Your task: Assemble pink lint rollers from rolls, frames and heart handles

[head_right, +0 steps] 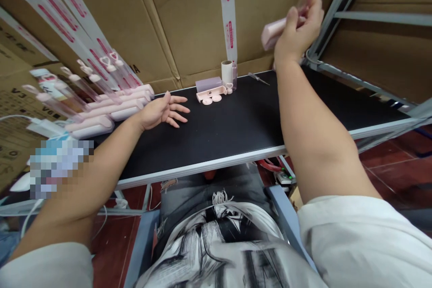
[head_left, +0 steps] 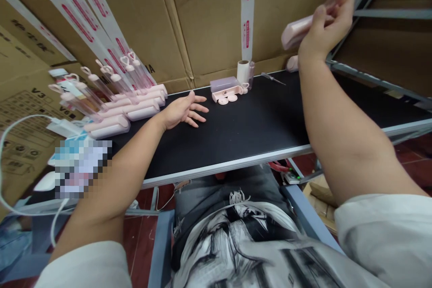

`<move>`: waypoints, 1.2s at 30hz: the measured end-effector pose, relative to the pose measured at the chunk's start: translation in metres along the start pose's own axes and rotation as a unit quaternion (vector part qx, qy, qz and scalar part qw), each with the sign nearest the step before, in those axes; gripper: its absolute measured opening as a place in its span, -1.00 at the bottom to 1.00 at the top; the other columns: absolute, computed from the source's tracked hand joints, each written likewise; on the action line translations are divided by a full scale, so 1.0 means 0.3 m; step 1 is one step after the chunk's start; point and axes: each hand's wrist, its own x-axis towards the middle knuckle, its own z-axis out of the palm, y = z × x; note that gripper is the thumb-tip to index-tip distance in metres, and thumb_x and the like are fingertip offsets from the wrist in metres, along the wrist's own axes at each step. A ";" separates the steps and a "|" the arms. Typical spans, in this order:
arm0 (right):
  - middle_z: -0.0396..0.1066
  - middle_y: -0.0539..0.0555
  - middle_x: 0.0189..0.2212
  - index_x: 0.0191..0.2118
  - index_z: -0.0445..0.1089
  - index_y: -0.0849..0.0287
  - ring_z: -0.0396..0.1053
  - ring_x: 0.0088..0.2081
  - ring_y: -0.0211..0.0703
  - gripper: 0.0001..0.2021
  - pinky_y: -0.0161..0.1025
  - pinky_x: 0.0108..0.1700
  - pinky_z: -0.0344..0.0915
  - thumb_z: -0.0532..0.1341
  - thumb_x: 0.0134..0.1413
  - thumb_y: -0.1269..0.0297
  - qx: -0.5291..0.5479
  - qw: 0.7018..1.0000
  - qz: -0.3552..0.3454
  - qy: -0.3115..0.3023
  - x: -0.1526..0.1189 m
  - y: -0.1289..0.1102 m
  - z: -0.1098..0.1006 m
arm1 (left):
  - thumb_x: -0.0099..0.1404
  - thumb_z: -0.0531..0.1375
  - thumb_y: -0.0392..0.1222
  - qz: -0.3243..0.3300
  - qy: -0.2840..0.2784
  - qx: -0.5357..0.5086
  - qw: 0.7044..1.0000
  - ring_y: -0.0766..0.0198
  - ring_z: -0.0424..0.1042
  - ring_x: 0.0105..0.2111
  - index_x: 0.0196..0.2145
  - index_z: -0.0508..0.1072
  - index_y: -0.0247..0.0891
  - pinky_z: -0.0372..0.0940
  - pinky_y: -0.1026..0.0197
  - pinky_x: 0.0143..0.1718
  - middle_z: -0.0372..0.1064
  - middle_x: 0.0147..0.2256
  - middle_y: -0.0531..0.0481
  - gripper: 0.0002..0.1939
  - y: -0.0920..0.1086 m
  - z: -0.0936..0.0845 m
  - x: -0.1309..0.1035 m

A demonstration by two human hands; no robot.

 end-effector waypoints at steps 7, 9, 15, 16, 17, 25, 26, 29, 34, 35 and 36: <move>0.38 0.42 0.26 0.44 0.29 0.28 0.39 0.23 0.03 -0.43 -0.08 0.31 0.16 0.02 0.39 0.59 -0.160 0.978 0.133 -0.031 -0.064 0.185 0.003 | 0.33 0.25 0.55 -0.003 0.012 0.025 1.000 -0.07 0.73 -0.18 0.24 0.48 -0.32 0.59 0.12 -0.41 0.61 0.10 -0.43 -0.10 -0.002 0.001 -0.001; 0.41 0.40 0.25 0.41 0.34 0.25 0.40 0.21 0.02 -0.48 -0.11 0.31 0.15 0.05 0.42 0.52 -0.178 0.973 0.144 -0.042 -0.082 0.224 0.007 | 0.31 0.28 0.54 -0.002 0.010 0.029 1.000 -0.05 0.73 -0.18 0.22 0.49 -0.32 0.59 0.14 -0.41 0.61 0.10 -0.43 -0.10 -0.005 0.000 0.000; 0.37 0.40 0.35 0.48 0.30 0.15 0.35 0.33 0.03 -0.45 -0.08 0.36 0.09 0.03 0.46 0.42 -0.211 0.961 0.152 -0.099 -0.088 0.264 0.021 | 0.25 0.34 0.54 0.012 0.008 0.039 0.999 -0.03 0.73 -0.17 0.20 0.52 -0.31 0.57 0.16 -0.39 0.61 0.10 -0.42 -0.09 -0.013 0.000 0.002; 0.36 0.41 0.37 0.49 0.28 0.15 0.33 0.35 0.03 -0.43 -0.07 0.37 0.08 0.00 0.47 0.42 -0.213 0.959 0.155 -0.106 -0.084 0.265 0.023 | 0.25 0.35 0.54 0.013 0.006 0.041 0.999 -0.02 0.73 -0.16 0.19 0.52 -0.31 0.57 0.17 -0.39 0.62 0.10 -0.43 -0.10 -0.015 0.000 0.002; 0.36 0.42 0.38 0.50 0.26 0.16 0.32 0.36 0.05 -0.42 -0.06 0.39 0.07 -0.03 0.47 0.43 -0.214 0.957 0.159 -0.112 -0.081 0.266 0.025 | 0.24 0.35 0.54 0.013 0.003 0.044 0.999 -0.01 0.72 -0.16 0.19 0.53 -0.30 0.56 0.18 -0.39 0.62 0.09 -0.43 -0.10 -0.016 0.000 0.003; -0.04 0.54 0.57 0.65 -0.15 0.35 0.00 0.48 0.32 -0.13 0.20 0.44 0.03 0.20 0.40 0.19 -0.213 0.959 0.164 -0.094 -0.125 0.229 0.028 | 0.25 0.38 0.49 0.014 0.013 0.091 0.996 0.03 0.71 -0.15 0.18 0.56 -0.30 0.51 0.24 -0.40 0.63 0.08 -0.41 -0.15 -0.015 0.007 0.005; -0.17 0.51 0.62 0.68 -0.24 0.28 -0.05 0.51 0.34 -0.07 0.24 0.45 -0.01 0.22 0.38 0.22 -0.218 0.960 0.146 -0.103 -0.136 0.214 0.029 | 0.26 0.38 0.47 0.014 0.014 0.097 0.995 0.04 0.71 -0.15 0.18 0.56 -0.29 0.52 0.24 -0.40 0.63 0.08 -0.40 -0.16 -0.013 0.009 0.003; -0.52 0.36 0.67 0.68 -0.21 -0.05 -0.27 0.60 0.49 -0.08 0.47 0.46 -0.09 0.25 0.37 0.26 -0.263 0.945 0.099 -0.167 -0.164 0.176 0.041 | 0.26 0.40 0.44 0.011 0.014 0.117 0.993 0.05 0.70 -0.16 0.19 0.55 -0.29 0.51 0.24 -0.40 0.62 0.09 -0.39 -0.18 -0.005 0.015 -0.001; -0.75 0.21 0.67 0.57 0.15 -0.15 -0.59 0.62 0.64 -0.30 0.74 0.40 -0.25 0.29 0.41 0.20 -0.301 0.914 0.049 -0.267 -0.196 0.167 0.064 | 0.24 0.42 0.42 0.016 0.009 0.141 0.990 0.06 0.68 -0.13 0.21 0.54 -0.29 0.51 0.23 -0.38 0.61 0.10 -0.38 -0.16 0.000 0.018 -0.001; -0.75 0.21 0.67 0.54 0.20 -0.11 -0.62 0.61 0.62 -0.35 0.74 0.40 -0.28 0.28 0.43 0.19 -0.300 0.912 0.047 -0.276 -0.199 0.172 0.065 | 0.24 0.42 0.42 0.016 0.007 0.144 0.989 0.06 0.68 -0.12 0.21 0.54 -0.29 0.51 0.23 -0.37 0.61 0.11 -0.38 -0.16 0.000 0.017 -0.001; -0.71 0.22 0.67 0.51 0.24 -0.05 -0.63 0.61 0.60 -0.39 0.73 0.41 -0.31 0.28 0.44 0.19 -0.301 0.910 0.050 -0.282 -0.202 0.178 0.065 | 0.24 0.42 0.43 0.016 0.005 0.147 0.989 0.05 0.68 -0.11 0.21 0.54 -0.29 0.51 0.23 -0.37 0.61 0.11 -0.38 -0.16 -0.001 0.017 0.000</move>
